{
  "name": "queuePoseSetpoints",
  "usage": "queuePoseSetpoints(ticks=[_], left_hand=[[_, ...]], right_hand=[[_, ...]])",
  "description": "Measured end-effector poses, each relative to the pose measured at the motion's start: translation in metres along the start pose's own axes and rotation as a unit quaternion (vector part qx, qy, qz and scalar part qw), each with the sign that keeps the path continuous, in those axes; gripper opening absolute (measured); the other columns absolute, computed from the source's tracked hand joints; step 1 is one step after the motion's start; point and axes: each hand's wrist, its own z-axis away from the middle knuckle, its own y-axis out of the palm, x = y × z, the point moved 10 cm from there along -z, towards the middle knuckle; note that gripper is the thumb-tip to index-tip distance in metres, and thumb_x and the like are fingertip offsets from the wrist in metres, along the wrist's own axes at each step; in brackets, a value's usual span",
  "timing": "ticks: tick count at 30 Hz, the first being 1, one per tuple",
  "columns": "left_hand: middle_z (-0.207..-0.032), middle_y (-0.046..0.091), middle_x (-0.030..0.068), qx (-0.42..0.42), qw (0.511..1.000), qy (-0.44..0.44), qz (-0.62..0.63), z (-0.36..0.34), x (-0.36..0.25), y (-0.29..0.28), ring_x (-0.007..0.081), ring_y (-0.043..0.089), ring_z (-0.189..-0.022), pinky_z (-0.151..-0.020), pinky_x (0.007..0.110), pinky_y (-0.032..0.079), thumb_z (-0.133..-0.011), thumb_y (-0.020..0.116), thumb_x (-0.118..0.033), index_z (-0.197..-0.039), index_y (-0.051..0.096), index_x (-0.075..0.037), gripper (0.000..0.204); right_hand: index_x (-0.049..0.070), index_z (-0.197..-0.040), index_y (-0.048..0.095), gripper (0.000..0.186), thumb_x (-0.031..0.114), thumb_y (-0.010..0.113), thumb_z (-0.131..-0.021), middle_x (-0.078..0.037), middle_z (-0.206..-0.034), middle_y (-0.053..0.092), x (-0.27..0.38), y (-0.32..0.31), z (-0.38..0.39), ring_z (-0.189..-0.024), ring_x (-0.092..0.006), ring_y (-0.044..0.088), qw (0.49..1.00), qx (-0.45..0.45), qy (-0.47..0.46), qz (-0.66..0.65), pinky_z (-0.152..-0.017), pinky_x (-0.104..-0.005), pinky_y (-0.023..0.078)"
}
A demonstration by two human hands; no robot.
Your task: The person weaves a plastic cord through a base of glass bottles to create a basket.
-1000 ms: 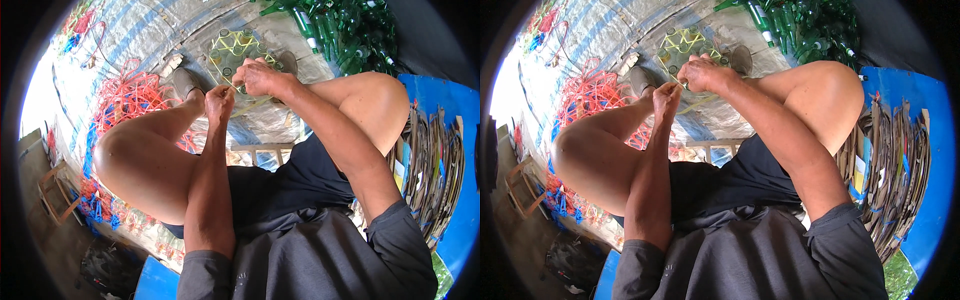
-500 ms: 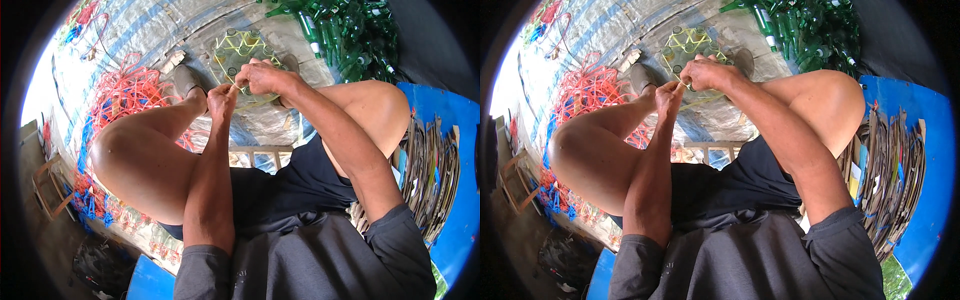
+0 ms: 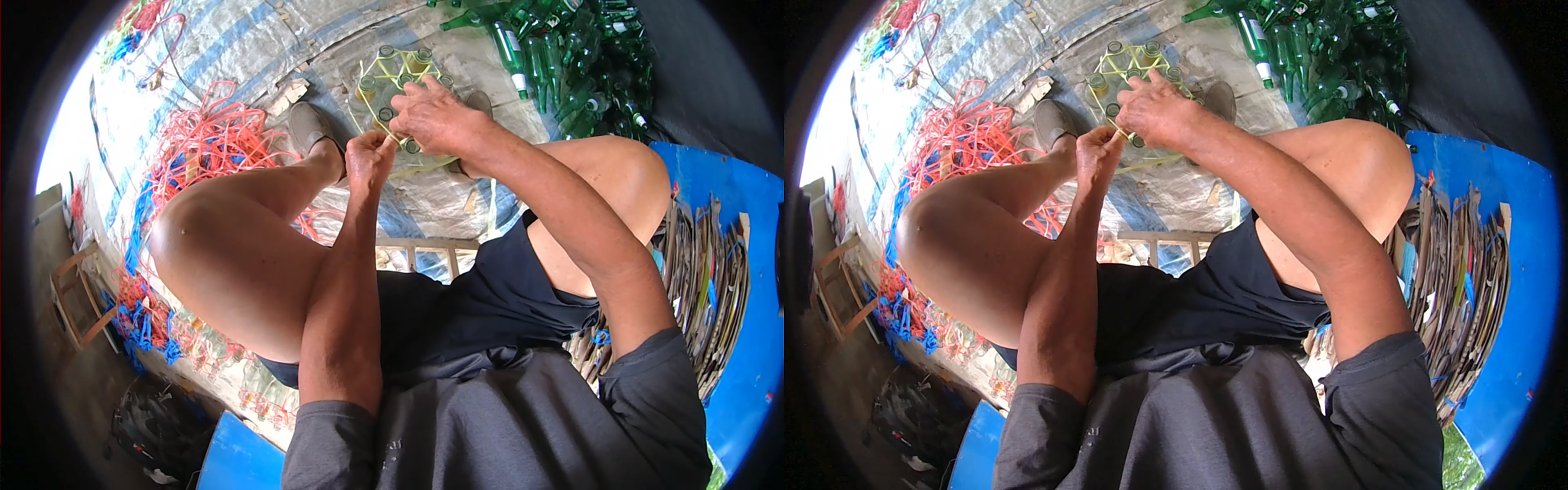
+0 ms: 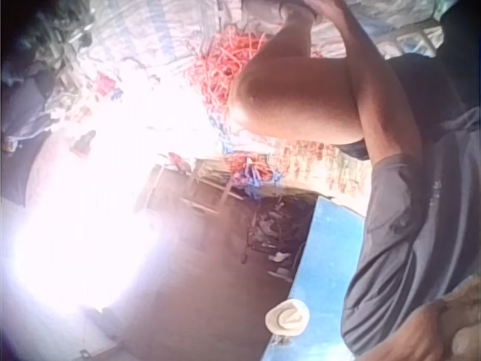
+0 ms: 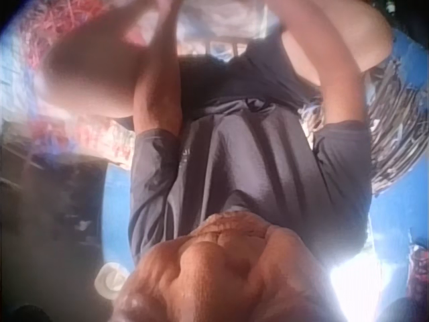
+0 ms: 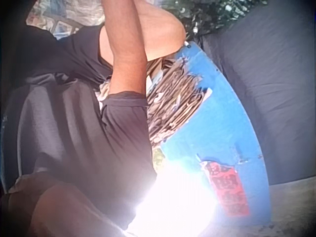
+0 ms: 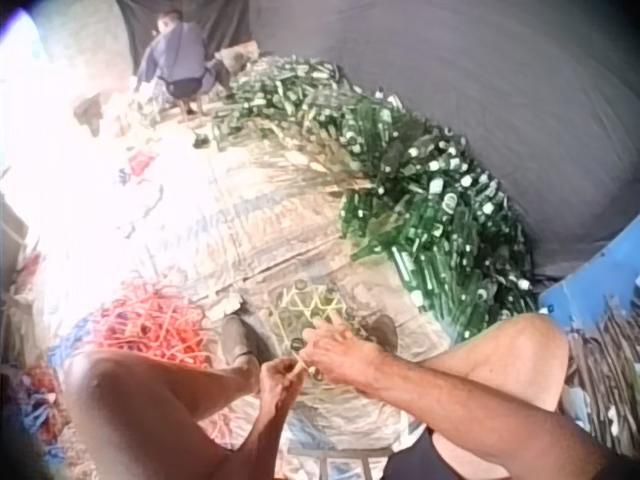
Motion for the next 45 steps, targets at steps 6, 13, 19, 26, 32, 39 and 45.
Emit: queuePoseSetpoints(ticks=[6,13,19,26,32,39,45], left_hand=[[-0.061,0.062,0.0129,0.020,0.998,-0.003,-0.066,0.003,-0.001,-0.001,0.0217,0.060,-0.057,-0.060,0.037,0.048,-0.080,0.072,-0.036,-0.080,0.071,-0.001,0.035],[-0.067,0.066,0.0158,0.021,0.978,-0.038,-0.205,0.010,-0.026,-0.025,0.0328,0.067,-0.067,-0.065,0.043,0.051,-0.080,0.072,-0.051,-0.080,0.073,-0.006,0.046],[-0.071,0.068,0.0152,0.021,0.981,-0.036,-0.190,0.011,-0.023,-0.025,0.0322,0.068,-0.070,-0.067,0.042,0.051,-0.080,0.072,-0.050,-0.084,0.074,-0.006,0.044],[-0.077,0.070,0.0164,0.032,0.988,0.003,-0.148,0.008,-0.022,-0.006,0.0335,0.069,-0.074,-0.070,0.041,0.052,-0.082,0.066,-0.036,-0.093,0.073,-0.005,0.033],[-0.065,0.060,0.0044,0.053,0.993,0.075,-0.077,0.008,-0.026,0.006,0.0102,0.053,-0.060,-0.055,0.028,0.043,-0.085,0.065,-0.015,-0.091,0.067,0.003,0.020],[-0.066,0.059,0.0049,0.056,0.995,0.066,-0.058,0.008,-0.025,0.008,0.0102,0.051,-0.061,-0.055,0.029,0.043,-0.085,0.062,-0.013,-0.092,0.065,0.005,0.019],[-0.065,0.058,0.0051,0.048,0.994,0.078,-0.058,0.007,-0.027,0.012,0.0107,0.051,-0.060,-0.055,0.029,0.042,-0.085,0.060,-0.013,-0.090,0.065,0.004,0.019]], right_hand=[[0.020,-0.093,0.076,0.021,0.014,0.077,-0.072,0.001,-0.108,0.062,0.002,-0.004,-0.001,-0.116,-0.0224,0.053,0.998,0.003,-0.004,0.059,-0.104,-0.0485,0.038],[0.018,-0.094,0.076,0.025,0.016,0.079,-0.070,0.001,-0.109,0.062,-0.002,-0.013,0.004,-0.116,-0.0215,0.053,0.997,-0.002,-0.009,0.077,-0.107,-0.0474,0.036],[0.013,-0.081,0.076,0.016,0.021,0.078,-0.067,-0.002,-0.099,0.059,-0.001,-0.024,0.011,-0.108,-0.0235,0.054,0.997,-0.028,-0.018,0.072,-0.095,-0.0414,0.040],[0.008,-0.080,0.074,0.016,0.021,0.071,-0.073,-0.007,-0.097,0.063,-0.034,-0.016,0.023,-0.105,-0.0247,0.056,0.998,-0.006,0.055,-0.017,-0.094,-0.0420,0.041],[0.005,-0.077,0.070,0.016,0.020,0.063,-0.077,-0.012,-0.095,0.062,-0.059,0.000,0.028,-0.098,-0.0314,0.059,0.990,0.019,0.113,-0.085,-0.089,-0.0446,0.044],[0.004,-0.088,0.066,0.013,0.015,0.060,-0.083,-0.014,-0.099,0.061,-0.067,-0.002,0.031,-0.100,-0.0334,0.060,0.990,-0.032,0.124,-0.063,-0.088,-0.0461,0.048],[0.004,-0.092,0.062,0.009,0.010,0.058,-0.087,-0.014,-0.102,0.060,-0.068,0.000,0.034,-0.104,-0.0326,0.058,0.990,-0.097,0.105,-0.014,-0.087,-0.0457,0.048]])
